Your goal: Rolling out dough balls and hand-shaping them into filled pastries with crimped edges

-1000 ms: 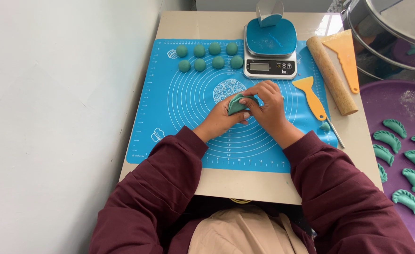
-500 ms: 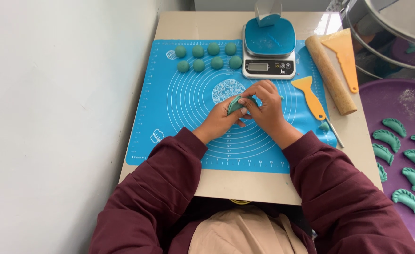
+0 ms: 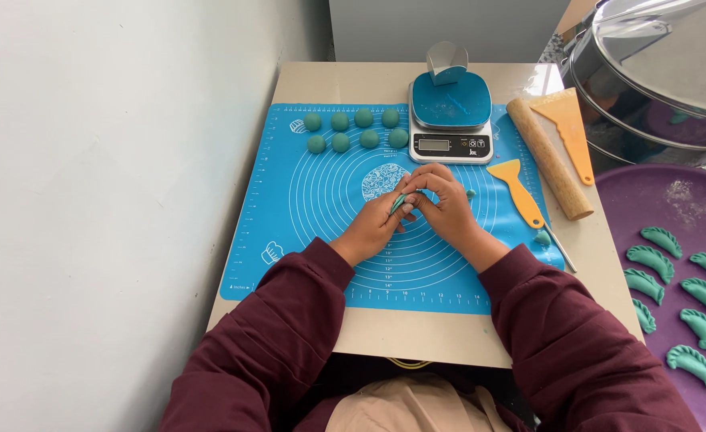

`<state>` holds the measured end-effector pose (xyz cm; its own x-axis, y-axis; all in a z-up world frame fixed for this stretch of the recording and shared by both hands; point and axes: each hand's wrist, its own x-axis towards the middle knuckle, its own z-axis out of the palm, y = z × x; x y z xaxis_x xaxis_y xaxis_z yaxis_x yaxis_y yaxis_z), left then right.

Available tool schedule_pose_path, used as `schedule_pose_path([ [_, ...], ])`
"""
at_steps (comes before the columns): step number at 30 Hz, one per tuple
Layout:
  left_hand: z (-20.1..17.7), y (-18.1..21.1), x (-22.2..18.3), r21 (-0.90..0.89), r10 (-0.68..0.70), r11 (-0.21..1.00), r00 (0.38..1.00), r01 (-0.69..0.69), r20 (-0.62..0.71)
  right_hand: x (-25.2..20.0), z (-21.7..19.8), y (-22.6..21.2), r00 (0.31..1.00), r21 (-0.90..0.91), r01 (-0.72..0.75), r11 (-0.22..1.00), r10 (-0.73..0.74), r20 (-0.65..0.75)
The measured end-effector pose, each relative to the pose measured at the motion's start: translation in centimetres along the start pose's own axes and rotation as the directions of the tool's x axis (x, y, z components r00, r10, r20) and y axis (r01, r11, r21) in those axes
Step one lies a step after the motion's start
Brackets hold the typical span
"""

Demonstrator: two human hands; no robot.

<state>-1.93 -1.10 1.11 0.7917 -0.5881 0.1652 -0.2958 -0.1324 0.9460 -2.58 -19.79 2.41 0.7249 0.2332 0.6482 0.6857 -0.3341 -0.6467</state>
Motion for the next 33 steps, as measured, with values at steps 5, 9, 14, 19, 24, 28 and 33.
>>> schedule_pose_path([
  [5,-0.5,-0.7,0.1,0.188,0.202,0.964,0.978,-0.189,-0.051,-0.2,0.0,0.6,0.992,0.017,-0.125,0.992,0.125,0.027],
  [9,-0.6,-1.4,0.2,0.518,0.512,0.759,0.853,-0.395,-0.101,-0.4,0.1,1.0,0.992,0.059,-0.125,0.99,0.125,0.001],
  [14,-0.3,-0.2,0.1,0.044,-0.032,0.998,0.997,0.036,-0.075,-0.1,-0.1,0.4,0.982,0.075,-0.186,0.98,0.187,-0.008],
  [19,-0.4,-1.2,0.4,-0.192,-0.029,0.981,0.992,0.004,-0.127,0.3,-0.3,-0.5,0.991,-0.13,-0.136,0.982,0.133,-0.032],
  [24,-0.4,-0.6,0.1,-0.028,-0.036,0.999,0.984,0.032,-0.172,0.1,-0.1,0.4,0.954,-0.063,-0.3,0.952,0.3,-0.009],
  [28,-0.4,0.3,0.1,0.067,0.076,0.996,0.984,-0.066,-0.161,-0.1,0.0,2.4,0.939,0.032,-0.339,0.94,0.337,0.07],
  [33,-0.4,0.3,0.0,0.038,0.078,0.997,0.986,-0.074,-0.146,-0.5,0.3,3.5,0.928,0.08,-0.369,0.926,0.363,0.082],
])
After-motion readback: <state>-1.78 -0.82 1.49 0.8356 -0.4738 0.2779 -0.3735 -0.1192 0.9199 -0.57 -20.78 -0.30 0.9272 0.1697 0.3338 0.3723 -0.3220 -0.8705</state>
